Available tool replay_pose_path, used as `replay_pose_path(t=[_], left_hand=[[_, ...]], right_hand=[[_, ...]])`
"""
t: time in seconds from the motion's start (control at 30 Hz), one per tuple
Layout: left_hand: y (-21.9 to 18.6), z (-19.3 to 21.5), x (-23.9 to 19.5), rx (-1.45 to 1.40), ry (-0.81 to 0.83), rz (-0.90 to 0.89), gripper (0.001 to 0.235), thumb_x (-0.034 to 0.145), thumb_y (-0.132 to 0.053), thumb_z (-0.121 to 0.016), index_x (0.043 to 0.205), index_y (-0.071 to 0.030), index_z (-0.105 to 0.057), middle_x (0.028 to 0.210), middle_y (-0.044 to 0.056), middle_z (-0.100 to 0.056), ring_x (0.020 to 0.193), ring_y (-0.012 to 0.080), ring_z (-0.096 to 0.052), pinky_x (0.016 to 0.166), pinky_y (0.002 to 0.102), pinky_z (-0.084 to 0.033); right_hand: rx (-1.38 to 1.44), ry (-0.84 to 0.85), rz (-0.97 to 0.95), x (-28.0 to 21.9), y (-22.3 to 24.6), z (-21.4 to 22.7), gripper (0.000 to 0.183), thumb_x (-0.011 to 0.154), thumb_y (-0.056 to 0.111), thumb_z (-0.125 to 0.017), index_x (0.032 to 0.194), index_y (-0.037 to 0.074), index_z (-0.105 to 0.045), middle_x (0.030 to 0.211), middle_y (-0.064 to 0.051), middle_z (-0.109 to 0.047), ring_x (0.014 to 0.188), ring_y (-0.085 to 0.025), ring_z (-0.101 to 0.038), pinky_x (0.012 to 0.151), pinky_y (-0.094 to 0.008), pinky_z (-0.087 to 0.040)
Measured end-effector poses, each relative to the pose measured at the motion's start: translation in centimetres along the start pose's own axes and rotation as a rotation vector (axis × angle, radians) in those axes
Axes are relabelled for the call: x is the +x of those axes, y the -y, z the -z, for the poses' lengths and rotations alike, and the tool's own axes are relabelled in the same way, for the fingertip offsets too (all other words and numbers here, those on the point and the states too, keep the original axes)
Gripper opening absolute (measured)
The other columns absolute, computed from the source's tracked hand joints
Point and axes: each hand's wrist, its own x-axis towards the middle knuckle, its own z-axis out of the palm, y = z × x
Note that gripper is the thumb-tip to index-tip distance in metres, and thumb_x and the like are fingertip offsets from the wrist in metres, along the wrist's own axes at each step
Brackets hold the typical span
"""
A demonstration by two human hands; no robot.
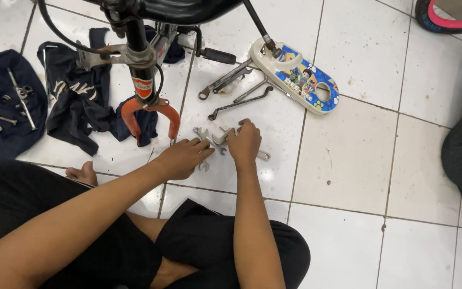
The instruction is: The person sits on a tiled floor and uses a wrench to tighten bolts on the handlebar stem of a bicycle. They manipulate the handlebars and use the wrench to adjust the stem, occasionally picking up and setting down tools.
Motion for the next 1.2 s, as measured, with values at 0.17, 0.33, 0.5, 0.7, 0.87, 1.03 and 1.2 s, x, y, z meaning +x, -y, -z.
replay_pose_path(t=[0.17,0.33,0.5,0.7,0.87,1.03,1.2], left_hand=[[0.6,-1.5,0.8,0.012,0.006,-0.011,0.056,0.088,-0.007,-0.067,0.141,-0.001,-0.053,0.143,0.017,-0.051,0.126,0.0310,-0.056,0.102,0.039,-0.051],[0.4,-1.2,0.1,-0.009,-0.018,0.024,0.049,0.087,-0.006,-0.069,0.135,0.000,-0.058,0.139,0.019,-0.053,0.121,0.0314,-0.058,0.096,0.034,-0.055],[-0.3,1.9,-1.1,-0.077,-0.025,0.074,0.035,0.085,-0.001,-0.071,0.121,0.001,-0.068,0.129,0.018,-0.059,0.117,0.0287,-0.060,0.091,0.029,-0.058],[0.4,0.9,0.0,-0.125,-0.129,0.131,0.031,0.088,-0.008,-0.069,0.117,0.004,-0.064,0.114,0.019,-0.060,0.102,0.0271,-0.066,0.081,0.031,-0.062],[0.7,-1.2,-0.2,-0.305,-0.143,0.279,0.027,0.097,-0.018,-0.060,0.106,0.007,-0.059,0.087,0.018,-0.063,0.075,0.0263,-0.072,0.065,0.034,-0.062],[1.7,-3.7,0.4,-0.404,-0.156,0.330,0.023,0.098,-0.014,-0.057,0.091,0.007,-0.063,0.071,0.017,-0.063,0.066,0.0262,-0.072,0.055,0.031,-0.059],[2.6,-2.7,0.8,-0.643,-0.235,0.337,0.022,0.095,-0.007,-0.056,0.078,0.005,-0.062,0.060,0.017,-0.062,0.058,0.0236,-0.067,0.051,0.030,-0.054]], right_hand=[[0.011,0.080,0.283,-2.7,4.4,0.9,0.065,0.092,-0.006,-0.058,0.153,0.012,-0.049,0.153,-0.024,-0.036,0.139,-0.045,-0.042,0.112,-0.056,-0.040],[-0.019,0.091,0.301,-0.6,2.3,-2.7,0.043,0.089,-0.001,-0.060,0.132,0.002,-0.062,0.137,-0.018,-0.045,0.129,-0.037,-0.048,0.103,-0.047,-0.048],[-0.135,0.016,0.084,0.1,1.2,-0.9,0.022,0.084,0.008,-0.065,0.105,0.001,-0.071,0.098,-0.012,-0.062,0.104,-0.030,-0.061,0.083,-0.039,-0.056],[0.180,0.233,0.155,-1.1,2.8,-0.4,0.022,0.082,0.004,-0.071,0.104,0.003,-0.073,0.093,-0.013,-0.071,0.096,-0.027,-0.068,0.081,-0.039,-0.058],[0.029,0.228,0.197,-1.1,3.0,-2.1,0.020,0.077,0.007,-0.076,0.097,0.005,-0.073,0.088,-0.011,-0.071,0.094,-0.026,-0.066,0.082,-0.037,-0.059],[0.011,0.258,0.179,-1.4,3.5,-1.4,0.022,0.078,0.014,-0.079,0.099,0.005,-0.074,0.090,-0.011,-0.071,0.097,-0.027,-0.064,0.087,-0.039,-0.057],[0.211,0.296,0.052,-3.2,5.7,2.1,0.024,0.091,0.014,-0.067,0.111,0.002,-0.073,0.101,-0.017,-0.074,0.101,-0.030,-0.065,0.089,-0.044,-0.055]])
